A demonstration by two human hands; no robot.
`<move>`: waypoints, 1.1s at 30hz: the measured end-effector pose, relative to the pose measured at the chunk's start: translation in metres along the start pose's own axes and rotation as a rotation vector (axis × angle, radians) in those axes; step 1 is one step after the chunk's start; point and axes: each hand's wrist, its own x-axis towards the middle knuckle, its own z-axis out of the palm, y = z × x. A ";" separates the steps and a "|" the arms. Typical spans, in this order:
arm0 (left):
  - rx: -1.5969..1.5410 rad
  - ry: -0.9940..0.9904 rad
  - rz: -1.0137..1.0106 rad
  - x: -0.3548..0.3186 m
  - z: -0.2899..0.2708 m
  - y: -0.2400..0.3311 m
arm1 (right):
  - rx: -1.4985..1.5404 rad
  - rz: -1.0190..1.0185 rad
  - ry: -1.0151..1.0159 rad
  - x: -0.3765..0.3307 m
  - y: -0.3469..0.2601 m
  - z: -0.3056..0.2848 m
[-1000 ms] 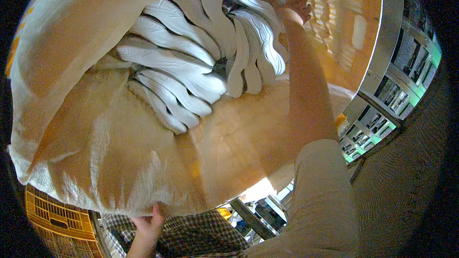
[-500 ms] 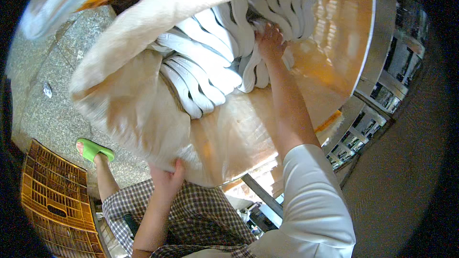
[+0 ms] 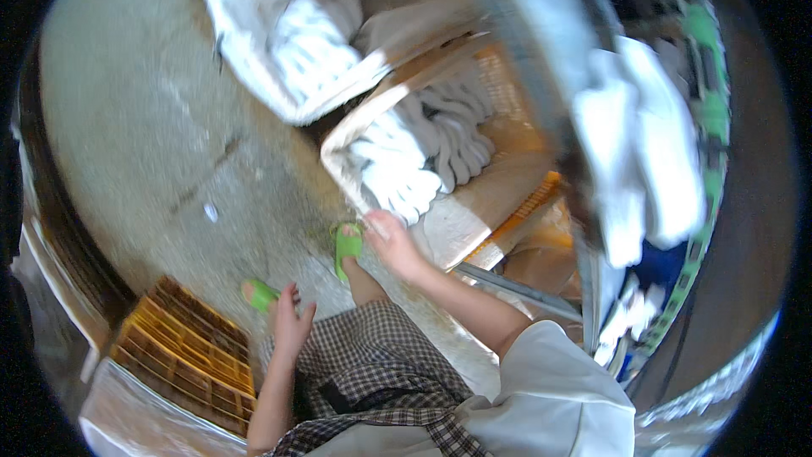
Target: The person repeatedly picks up pairs of white slippers from a shelf, turns them over to view the soles, and places them back. The person handles multiple pairs in a repetitive cycle of pick, inspect, and replace.
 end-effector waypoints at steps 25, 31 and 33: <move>0.333 -0.108 0.045 -0.092 -0.061 0.165 | 1.296 -0.221 0.624 -0.006 -0.004 -0.539; 0.486 -0.229 0.080 -0.088 -0.045 0.180 | 1.488 -0.206 0.473 -0.057 -0.020 -0.550; 0.504 -0.247 0.186 -0.082 -0.047 0.186 | 1.487 -0.163 0.452 -0.101 -0.035 -0.542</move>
